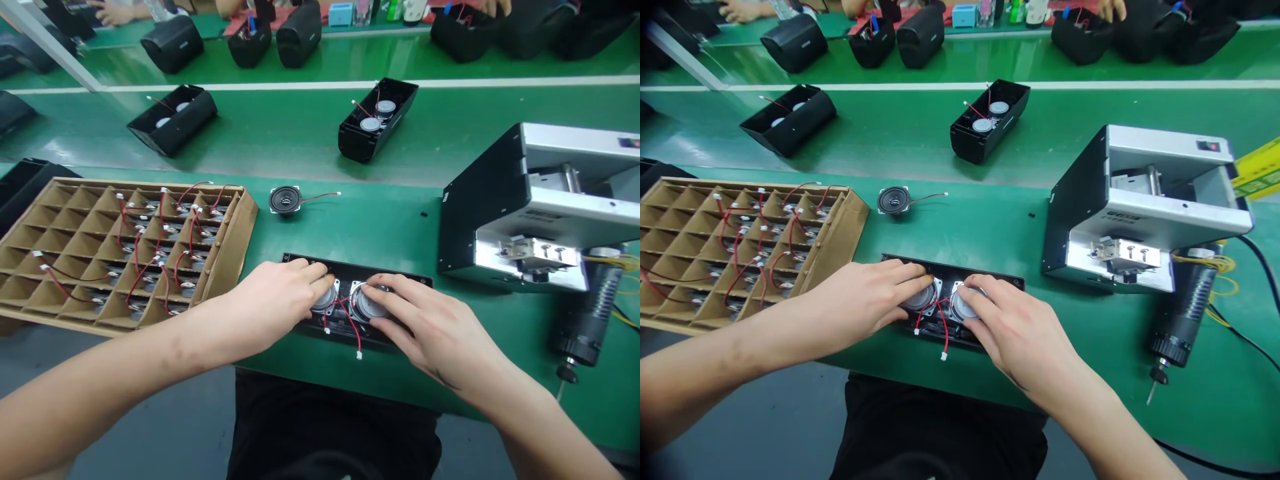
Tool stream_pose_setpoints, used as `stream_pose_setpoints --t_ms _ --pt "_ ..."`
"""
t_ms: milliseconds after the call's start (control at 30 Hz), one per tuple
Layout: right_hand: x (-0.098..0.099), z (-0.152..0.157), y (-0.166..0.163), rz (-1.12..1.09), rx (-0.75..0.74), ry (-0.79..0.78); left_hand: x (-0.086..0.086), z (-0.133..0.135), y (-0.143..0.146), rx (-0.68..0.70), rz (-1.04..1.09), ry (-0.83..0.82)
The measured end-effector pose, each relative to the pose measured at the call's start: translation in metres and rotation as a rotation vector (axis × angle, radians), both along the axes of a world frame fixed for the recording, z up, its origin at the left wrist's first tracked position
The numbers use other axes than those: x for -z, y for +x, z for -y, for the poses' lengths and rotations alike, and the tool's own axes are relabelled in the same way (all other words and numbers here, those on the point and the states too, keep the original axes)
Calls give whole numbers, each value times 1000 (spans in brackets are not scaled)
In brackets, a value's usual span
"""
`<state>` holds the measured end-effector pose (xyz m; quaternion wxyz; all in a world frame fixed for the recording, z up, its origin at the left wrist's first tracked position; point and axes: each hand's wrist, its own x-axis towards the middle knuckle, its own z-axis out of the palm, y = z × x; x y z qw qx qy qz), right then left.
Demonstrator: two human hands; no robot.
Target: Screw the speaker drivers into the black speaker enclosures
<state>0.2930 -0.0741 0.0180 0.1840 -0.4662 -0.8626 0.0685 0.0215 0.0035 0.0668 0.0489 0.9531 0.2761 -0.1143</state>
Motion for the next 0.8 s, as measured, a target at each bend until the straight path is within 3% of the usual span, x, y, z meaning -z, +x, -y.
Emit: stream_pose_setpoints --t_ms 800 --pt "-1 -1 -2 17 7 -16 8 -1 -6 15 106 11"
